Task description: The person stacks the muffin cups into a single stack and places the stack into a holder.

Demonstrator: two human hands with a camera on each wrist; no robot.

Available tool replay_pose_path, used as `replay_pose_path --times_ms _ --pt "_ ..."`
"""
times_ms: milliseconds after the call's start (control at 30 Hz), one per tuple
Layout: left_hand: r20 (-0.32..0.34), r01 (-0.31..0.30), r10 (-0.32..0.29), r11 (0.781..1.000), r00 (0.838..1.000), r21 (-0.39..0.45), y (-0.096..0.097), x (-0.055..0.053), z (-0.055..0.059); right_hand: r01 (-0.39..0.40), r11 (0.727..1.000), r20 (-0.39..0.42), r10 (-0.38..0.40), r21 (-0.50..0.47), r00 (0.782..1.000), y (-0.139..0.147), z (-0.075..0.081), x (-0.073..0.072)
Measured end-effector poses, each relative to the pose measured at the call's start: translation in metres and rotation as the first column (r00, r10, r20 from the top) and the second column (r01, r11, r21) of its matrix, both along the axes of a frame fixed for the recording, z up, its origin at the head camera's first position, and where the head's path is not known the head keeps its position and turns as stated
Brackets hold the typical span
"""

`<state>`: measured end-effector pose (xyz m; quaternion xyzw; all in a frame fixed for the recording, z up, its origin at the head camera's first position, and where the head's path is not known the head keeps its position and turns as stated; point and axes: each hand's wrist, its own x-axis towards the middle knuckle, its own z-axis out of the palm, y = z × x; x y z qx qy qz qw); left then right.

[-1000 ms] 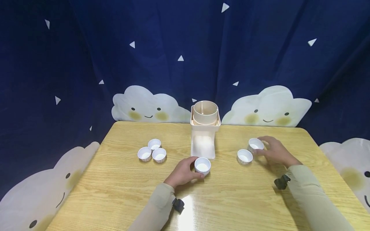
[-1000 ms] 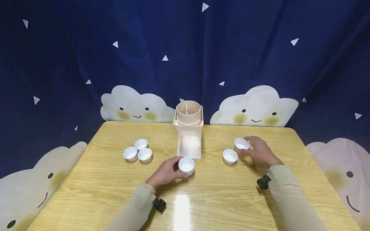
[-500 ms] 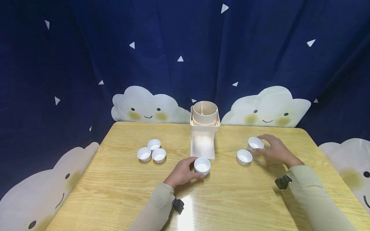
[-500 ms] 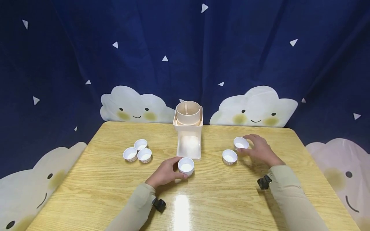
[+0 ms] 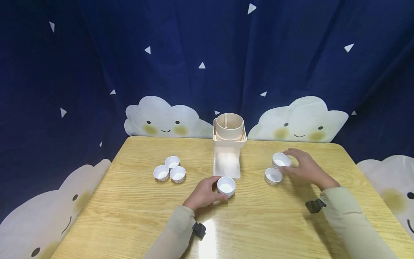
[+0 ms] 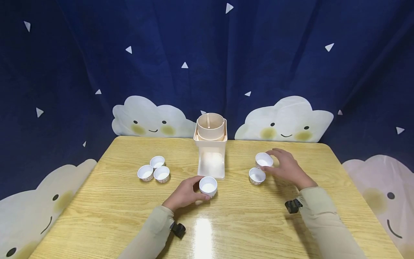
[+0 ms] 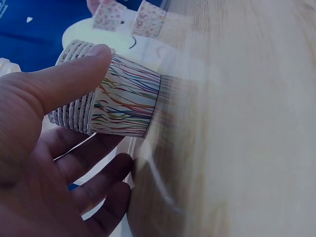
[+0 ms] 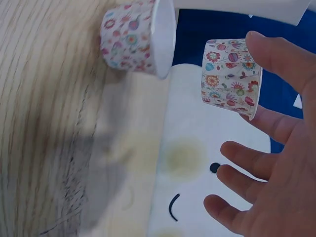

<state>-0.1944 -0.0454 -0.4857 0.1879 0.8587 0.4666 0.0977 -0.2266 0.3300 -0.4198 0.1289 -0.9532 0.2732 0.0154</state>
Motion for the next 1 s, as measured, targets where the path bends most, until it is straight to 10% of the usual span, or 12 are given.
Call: replay_pose_path --times_ms 1000 --pt "0.016 0.009 -0.01 1.0 1.0 0.018 -0.001 0.0 0.001 -0.046 0.998 -0.021 0.047 0.053 0.999 -0.042 0.016 0.017"
